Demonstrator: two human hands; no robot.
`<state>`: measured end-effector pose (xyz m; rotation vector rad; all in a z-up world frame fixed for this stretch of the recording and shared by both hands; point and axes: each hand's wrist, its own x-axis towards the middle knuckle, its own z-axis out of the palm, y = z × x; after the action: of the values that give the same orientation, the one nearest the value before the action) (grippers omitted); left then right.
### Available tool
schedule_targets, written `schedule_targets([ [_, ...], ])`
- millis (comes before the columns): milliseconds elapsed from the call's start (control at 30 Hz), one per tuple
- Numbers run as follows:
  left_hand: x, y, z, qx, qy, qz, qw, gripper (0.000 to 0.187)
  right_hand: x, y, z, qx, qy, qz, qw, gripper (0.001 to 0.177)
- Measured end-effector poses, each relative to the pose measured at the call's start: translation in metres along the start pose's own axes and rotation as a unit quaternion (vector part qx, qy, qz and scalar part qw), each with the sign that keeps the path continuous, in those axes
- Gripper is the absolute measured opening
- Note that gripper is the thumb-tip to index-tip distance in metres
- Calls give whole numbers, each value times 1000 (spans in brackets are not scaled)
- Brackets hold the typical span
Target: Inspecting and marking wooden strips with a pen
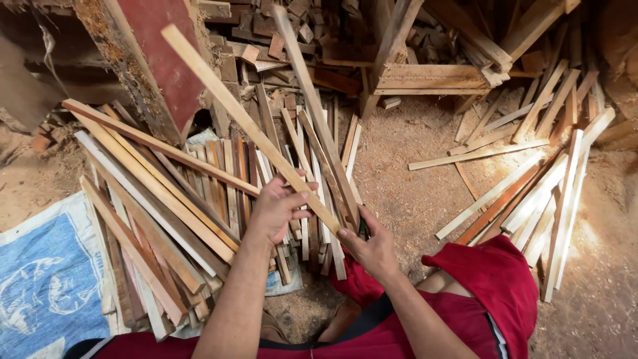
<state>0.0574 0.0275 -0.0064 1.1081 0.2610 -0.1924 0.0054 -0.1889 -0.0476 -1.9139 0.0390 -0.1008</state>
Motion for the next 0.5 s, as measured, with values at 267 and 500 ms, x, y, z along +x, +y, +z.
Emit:
schedule_targets([
  [267,-32,-14,21,-62,-60,-30,996,75,-7,18,11,-46,41,-198,978,58],
  [500,-32,-32,19,-81,-109,11,991,70,-8,17,9,-47,35,-225,973,58],
])
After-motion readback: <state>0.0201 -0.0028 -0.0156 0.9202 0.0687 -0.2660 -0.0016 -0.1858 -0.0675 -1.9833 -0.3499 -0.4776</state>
